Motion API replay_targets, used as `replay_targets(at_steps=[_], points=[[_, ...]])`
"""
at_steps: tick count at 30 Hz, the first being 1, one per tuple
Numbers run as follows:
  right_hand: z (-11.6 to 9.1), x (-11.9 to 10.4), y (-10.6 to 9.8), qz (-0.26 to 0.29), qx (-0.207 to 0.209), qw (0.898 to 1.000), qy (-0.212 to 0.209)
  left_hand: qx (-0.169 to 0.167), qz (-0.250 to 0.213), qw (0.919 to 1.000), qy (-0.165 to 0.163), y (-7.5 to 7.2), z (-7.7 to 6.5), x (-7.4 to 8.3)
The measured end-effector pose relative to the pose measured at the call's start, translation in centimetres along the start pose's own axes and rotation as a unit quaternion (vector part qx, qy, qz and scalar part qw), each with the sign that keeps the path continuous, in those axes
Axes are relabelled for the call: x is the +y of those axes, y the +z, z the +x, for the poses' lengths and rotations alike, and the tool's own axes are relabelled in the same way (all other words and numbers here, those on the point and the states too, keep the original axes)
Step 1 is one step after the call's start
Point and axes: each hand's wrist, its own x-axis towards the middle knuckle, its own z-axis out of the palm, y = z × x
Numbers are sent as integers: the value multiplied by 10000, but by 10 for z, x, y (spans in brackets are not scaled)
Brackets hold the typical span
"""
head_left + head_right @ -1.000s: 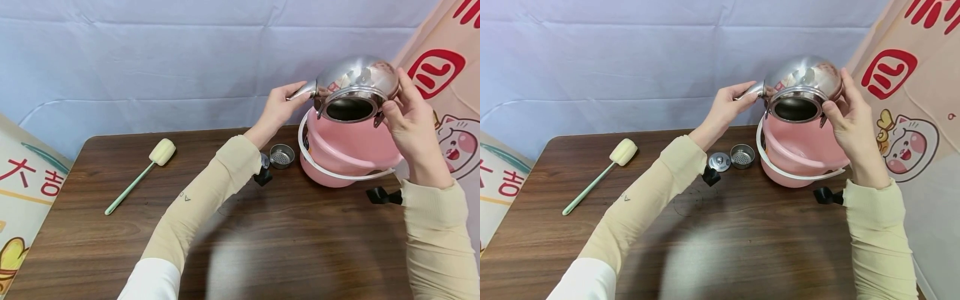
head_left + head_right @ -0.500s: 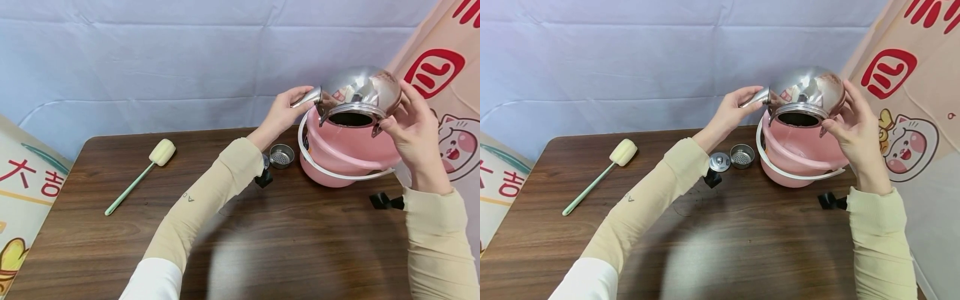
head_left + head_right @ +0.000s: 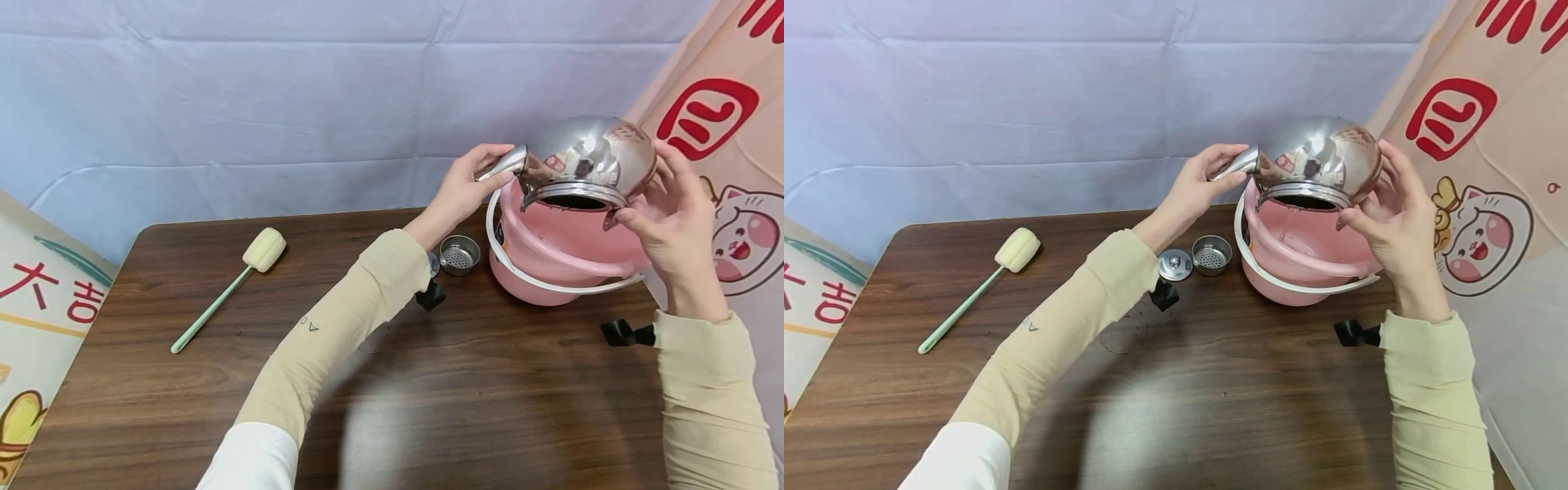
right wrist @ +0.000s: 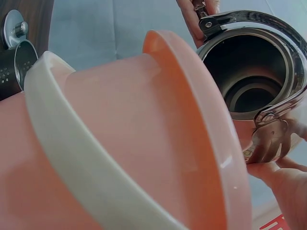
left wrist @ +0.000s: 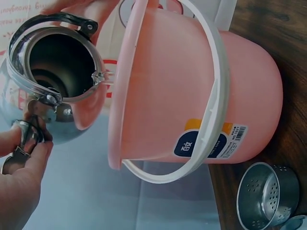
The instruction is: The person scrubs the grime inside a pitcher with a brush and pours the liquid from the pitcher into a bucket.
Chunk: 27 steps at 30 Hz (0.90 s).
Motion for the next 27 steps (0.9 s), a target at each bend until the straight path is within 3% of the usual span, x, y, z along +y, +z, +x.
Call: replay_targets(at_steps=[10,19,27], points=[[-2,0,0,410,16,9991,-146,-169,-534,9984,36,-3,-5,7],[-5,-2,-2,1065,-203,9940,-158,-151,-1092,9936,260,-3,-1,-5],[-7,-6,0,897,-360,9952,-178,-323,-1295,9910,135,-3,-6,0]])
